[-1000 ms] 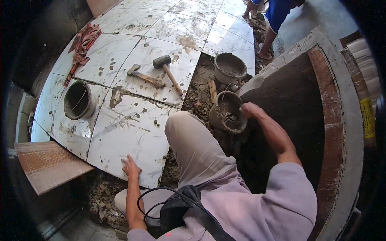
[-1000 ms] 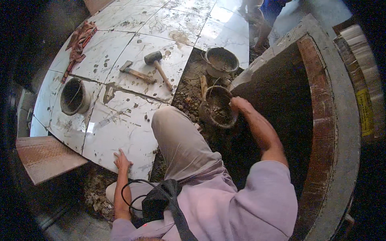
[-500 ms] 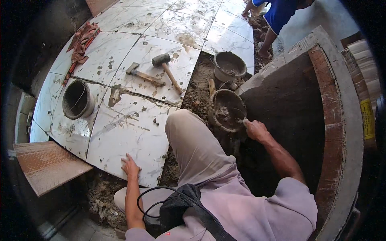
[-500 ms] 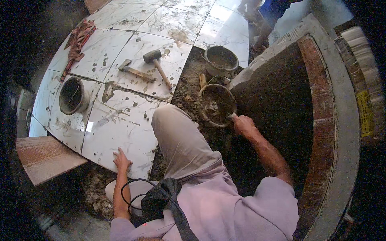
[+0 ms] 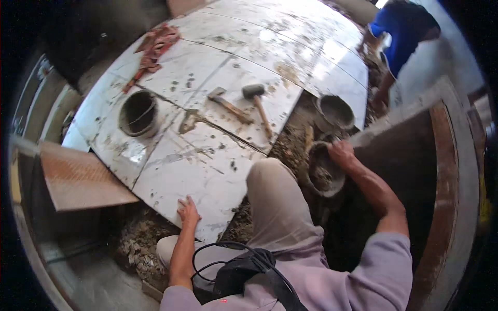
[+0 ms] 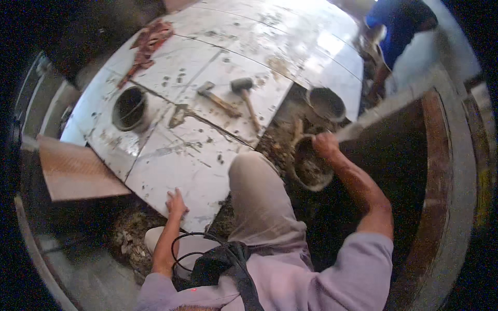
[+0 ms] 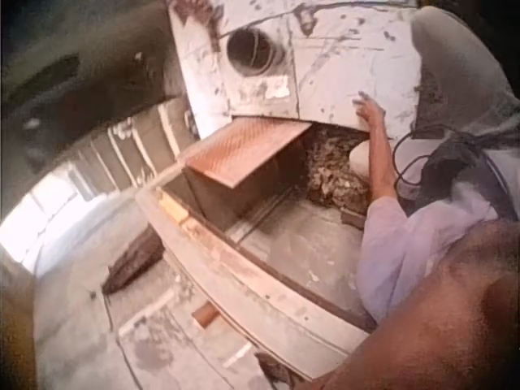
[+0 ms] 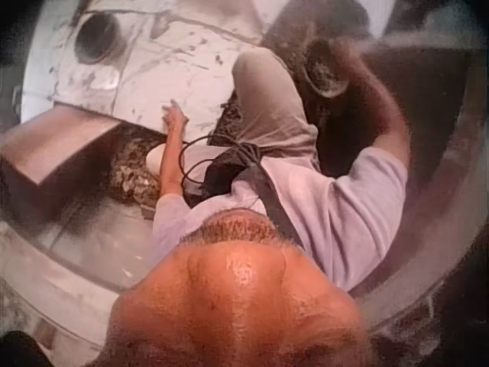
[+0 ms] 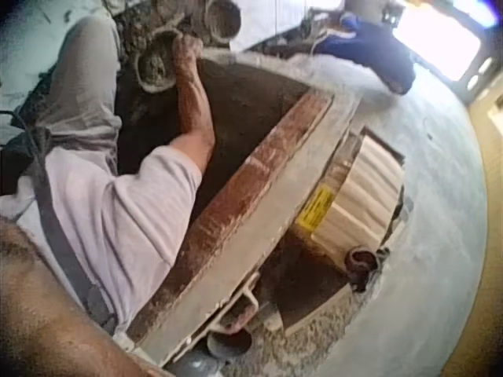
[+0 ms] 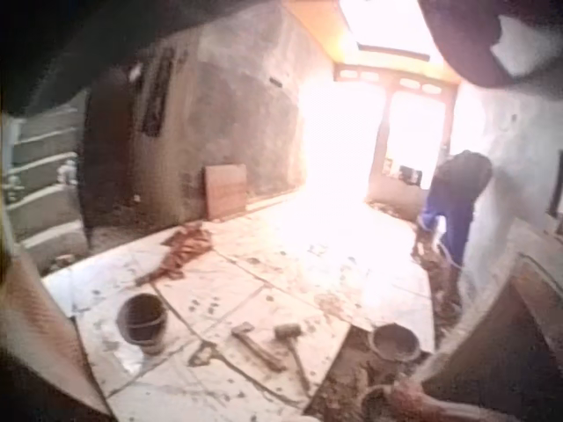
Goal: The person installs a floor tile by tapping it with a rubber mallet, then scrapes and applies mortar along the edges using a trowel.
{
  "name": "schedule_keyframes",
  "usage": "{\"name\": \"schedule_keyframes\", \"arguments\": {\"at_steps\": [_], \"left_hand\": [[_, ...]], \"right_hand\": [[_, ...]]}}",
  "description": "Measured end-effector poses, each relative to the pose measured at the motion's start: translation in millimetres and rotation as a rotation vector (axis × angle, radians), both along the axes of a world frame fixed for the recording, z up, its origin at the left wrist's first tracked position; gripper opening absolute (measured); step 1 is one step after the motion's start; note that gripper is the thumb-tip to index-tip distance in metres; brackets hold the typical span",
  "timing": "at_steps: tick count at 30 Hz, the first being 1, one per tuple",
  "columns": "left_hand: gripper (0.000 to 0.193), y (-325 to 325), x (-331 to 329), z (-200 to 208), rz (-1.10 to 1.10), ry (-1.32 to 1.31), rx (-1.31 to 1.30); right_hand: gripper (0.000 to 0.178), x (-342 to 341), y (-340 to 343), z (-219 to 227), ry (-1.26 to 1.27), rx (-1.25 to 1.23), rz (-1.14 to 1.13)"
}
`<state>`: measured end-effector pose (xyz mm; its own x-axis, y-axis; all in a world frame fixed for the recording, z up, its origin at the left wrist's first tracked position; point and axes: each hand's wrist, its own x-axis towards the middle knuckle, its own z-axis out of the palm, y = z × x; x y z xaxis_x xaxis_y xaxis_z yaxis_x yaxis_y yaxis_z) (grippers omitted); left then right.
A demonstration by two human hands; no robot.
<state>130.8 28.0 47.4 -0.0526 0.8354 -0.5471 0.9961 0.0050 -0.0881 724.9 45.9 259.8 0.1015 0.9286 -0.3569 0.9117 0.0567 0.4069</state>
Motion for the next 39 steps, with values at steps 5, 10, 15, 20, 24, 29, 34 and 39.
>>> {"name": "schedule_keyframes", "arguments": {"at_steps": [5, 10, 15, 20, 24, 29, 34, 39], "left_hand": [[0.123, -3.7, -4.4, -6.6, 0.021, -0.010, 0.023], [0.117, -10.2, -6.8, -2.2, 0.038, 0.007, 0.002], [0.107, -2.5, 2.7, 1.5, 0.049, -0.048, 0.023], [0.072, -15.6, -8.2, -20.2, 0.028, -0.039, 0.126], [0.121, -10.4, -3.8, -27.9, -0.006, -0.024, 0.047], [0.064, -4.6, 4.1, -21.5, -0.018, 0.053, 0.032], [0.125, 3.4, -7.6, -6.7, 0.025, 0.041, -0.072], [0.122, 13.6, 12.6, 12.1, 0.093, -0.079, -0.062]], "right_hand": [[0.020, 51.7, -17.4, -13.1, 0.090, -0.191, 0.084], [0.019, 62.5, -64.4, -10.9, 0.211, -0.207, 0.073], [0.023, 6.1, -95.8, 70.6, 0.141, -0.114, -0.097], [0.024, -5.9, -87.9, 112.3, 0.124, -0.006, 0.078], [0.030, -65.1, -66.0, 121.2, 0.173, -0.145, 0.110], [0.039, -29.5, -60.9, 24.8, 0.081, -0.200, 0.221], [0.036, 33.7, -77.3, 16.7, 0.599, -0.040, -0.206], [0.038, 21.0, -138.1, 78.1, 0.512, 0.011, -0.425]]}}
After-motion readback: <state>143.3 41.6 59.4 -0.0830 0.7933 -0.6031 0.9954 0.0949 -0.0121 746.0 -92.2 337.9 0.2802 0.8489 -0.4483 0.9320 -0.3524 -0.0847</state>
